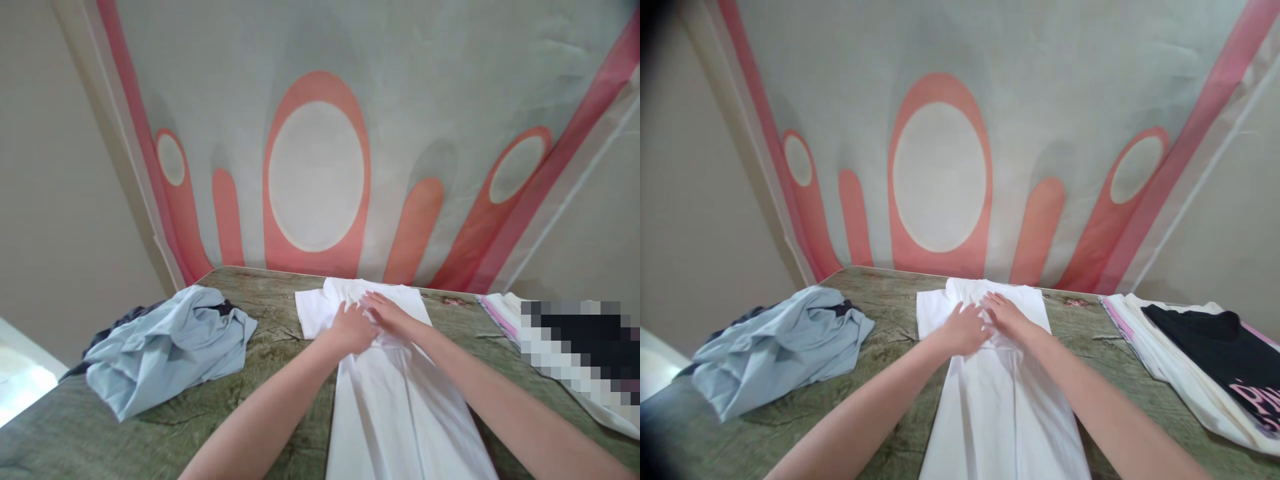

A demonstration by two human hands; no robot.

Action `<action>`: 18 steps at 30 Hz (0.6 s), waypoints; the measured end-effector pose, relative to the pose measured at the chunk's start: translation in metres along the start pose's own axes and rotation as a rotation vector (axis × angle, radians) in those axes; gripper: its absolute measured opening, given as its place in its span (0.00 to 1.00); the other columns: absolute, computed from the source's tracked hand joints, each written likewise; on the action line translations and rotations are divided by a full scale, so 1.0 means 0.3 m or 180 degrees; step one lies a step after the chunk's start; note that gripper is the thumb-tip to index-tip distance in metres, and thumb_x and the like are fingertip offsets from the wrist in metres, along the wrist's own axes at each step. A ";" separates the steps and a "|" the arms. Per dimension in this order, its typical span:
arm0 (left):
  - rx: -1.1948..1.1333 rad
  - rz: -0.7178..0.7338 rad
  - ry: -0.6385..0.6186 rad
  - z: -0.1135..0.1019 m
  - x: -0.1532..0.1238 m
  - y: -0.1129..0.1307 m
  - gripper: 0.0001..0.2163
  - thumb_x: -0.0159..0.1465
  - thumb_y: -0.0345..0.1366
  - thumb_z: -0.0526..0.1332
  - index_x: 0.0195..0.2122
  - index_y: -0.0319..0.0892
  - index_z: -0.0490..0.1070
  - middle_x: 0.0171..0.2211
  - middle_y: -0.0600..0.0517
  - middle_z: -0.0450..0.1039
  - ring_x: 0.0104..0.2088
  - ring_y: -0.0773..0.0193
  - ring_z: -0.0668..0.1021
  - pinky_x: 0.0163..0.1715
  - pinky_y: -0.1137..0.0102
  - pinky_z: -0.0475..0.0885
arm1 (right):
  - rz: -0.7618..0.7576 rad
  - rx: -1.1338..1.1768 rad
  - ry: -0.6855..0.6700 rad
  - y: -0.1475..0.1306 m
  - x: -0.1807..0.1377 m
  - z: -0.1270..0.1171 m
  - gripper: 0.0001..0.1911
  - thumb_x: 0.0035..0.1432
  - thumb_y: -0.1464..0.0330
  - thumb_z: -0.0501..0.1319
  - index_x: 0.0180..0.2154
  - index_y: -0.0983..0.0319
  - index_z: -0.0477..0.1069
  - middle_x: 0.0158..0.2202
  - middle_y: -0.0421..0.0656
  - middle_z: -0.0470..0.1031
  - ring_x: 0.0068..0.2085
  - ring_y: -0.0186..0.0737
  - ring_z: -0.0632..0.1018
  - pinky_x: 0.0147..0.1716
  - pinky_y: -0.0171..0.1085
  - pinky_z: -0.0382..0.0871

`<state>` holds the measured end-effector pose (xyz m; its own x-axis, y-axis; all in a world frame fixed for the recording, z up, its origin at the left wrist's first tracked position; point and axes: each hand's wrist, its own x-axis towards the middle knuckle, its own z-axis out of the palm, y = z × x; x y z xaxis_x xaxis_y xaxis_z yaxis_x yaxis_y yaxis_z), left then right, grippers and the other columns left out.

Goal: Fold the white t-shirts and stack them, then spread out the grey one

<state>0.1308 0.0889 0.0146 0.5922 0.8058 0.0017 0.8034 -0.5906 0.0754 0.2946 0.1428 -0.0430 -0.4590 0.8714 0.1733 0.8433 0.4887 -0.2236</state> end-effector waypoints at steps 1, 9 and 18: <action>-0.0102 -0.0190 0.0096 -0.021 0.006 -0.047 0.17 0.62 0.45 0.50 0.48 0.45 0.66 0.57 0.47 0.60 0.59 0.55 0.58 0.57 0.55 0.46 | 0.0015 -0.0025 -0.0036 -0.014 0.018 0.007 0.24 0.61 0.69 0.43 0.58 0.66 0.57 0.61 0.49 0.55 0.62 0.43 0.54 0.58 0.49 0.48; -0.0790 -0.2028 0.0434 -0.043 0.016 -0.433 0.31 0.49 0.43 0.64 0.51 0.33 0.59 0.54 0.31 0.57 0.55 0.39 0.61 0.49 0.51 0.57 | 0.0343 -0.0090 -0.0370 -0.109 0.001 -0.008 0.30 0.62 0.54 0.37 0.62 0.59 0.46 0.65 0.43 0.44 0.63 0.49 0.46 0.57 0.57 0.40; -0.2719 -0.1955 0.0197 -0.062 -0.004 -0.499 0.14 0.47 0.39 0.66 0.32 0.37 0.70 0.32 0.46 0.75 0.40 0.50 0.76 0.34 0.68 0.70 | 0.0404 -0.0157 -0.0381 -0.118 0.000 -0.018 0.30 0.62 0.54 0.35 0.62 0.57 0.45 0.65 0.41 0.43 0.63 0.48 0.46 0.57 0.55 0.38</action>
<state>0.0086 0.1771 0.0219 0.0746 0.9713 -0.2260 0.6396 0.1273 0.7581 0.2663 0.1253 -0.0299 -0.3754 0.9263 0.0305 0.9079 0.3742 -0.1887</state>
